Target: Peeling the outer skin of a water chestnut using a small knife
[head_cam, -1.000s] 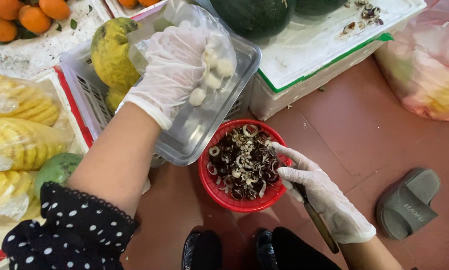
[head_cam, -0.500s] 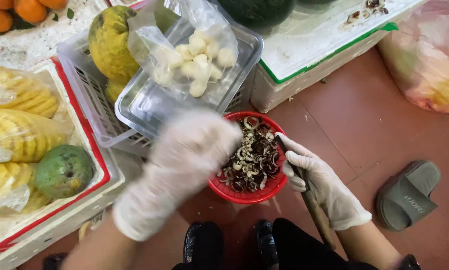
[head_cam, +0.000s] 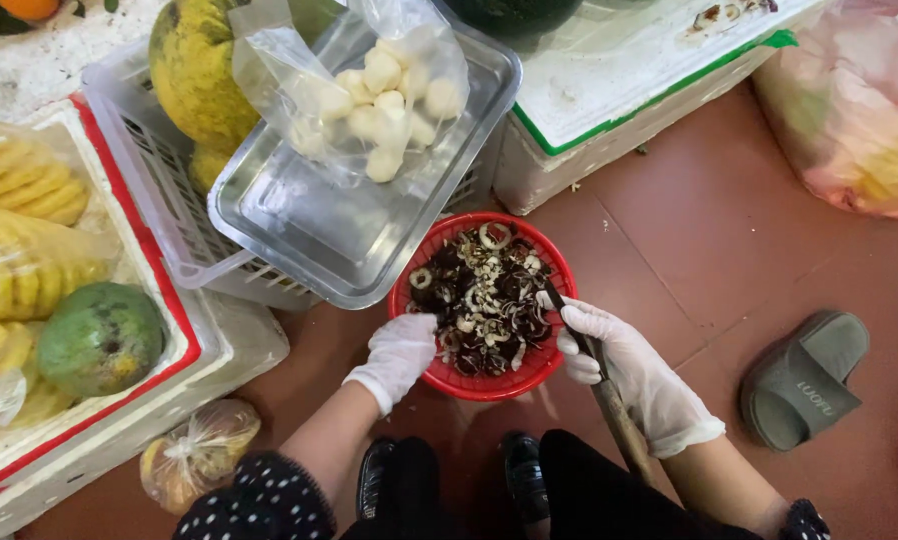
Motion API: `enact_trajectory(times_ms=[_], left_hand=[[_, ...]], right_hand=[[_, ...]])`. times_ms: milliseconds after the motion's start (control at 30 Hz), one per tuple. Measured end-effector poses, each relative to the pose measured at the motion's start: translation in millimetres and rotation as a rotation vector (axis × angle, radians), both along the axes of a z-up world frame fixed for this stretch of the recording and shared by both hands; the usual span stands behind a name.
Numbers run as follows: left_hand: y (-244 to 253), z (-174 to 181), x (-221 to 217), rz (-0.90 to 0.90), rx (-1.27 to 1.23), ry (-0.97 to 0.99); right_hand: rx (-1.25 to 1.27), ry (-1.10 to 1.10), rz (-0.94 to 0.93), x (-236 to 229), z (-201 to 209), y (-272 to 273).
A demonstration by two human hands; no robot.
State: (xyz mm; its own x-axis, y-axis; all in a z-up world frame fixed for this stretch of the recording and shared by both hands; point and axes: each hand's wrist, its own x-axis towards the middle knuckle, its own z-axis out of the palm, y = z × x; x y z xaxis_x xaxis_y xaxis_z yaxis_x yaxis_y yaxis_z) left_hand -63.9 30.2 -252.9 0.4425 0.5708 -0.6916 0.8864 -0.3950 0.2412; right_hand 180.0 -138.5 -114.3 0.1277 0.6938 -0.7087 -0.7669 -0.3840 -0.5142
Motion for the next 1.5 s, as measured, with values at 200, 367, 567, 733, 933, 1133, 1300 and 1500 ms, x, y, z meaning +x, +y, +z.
enact_trajectory(times_ms=[200, 367, 567, 733, 933, 1133, 1300, 1500], left_hand=[[7.4, 22.6, 41.0, -0.211, 0.197, -0.073], [8.3, -81.3, 41.7, -0.294, 0.293, -0.086], [1.2, -41.1, 48.3, -0.034, 0.240, -0.051], [-5.9, 20.3, 32.3, 0.006, 0.246, -0.185], [-13.2, 69.1, 29.2, 0.729, -0.218, -0.555], [-10.5, 38.3, 22.7, 0.528, -0.201, -0.370], [-38.3, 4.8, 54.8, 0.146, -0.066, -0.528], [-47.5, 18.5, 100.3, -0.289, 0.218, -0.343]], right_hand=[[0.026, 0.004, -0.021, 11.0, 2.1, -7.9], [0.011, -0.007, -0.022, 11.4, 12.7, -7.3], [0.021, -0.007, -0.015, 12.6, 3.5, -10.6], [0.086, 0.029, -0.011, 12.6, 0.4, -14.3], [0.139, 0.081, -0.028, 1.6, 12.5, -9.2], [0.151, 0.059, -0.077, 4.1, 5.3, -13.8], [0.073, -0.096, -0.094, 22.2, -44.0, -35.4], [0.021, -0.144, 0.012, -1.6, 37.6, -3.5]])
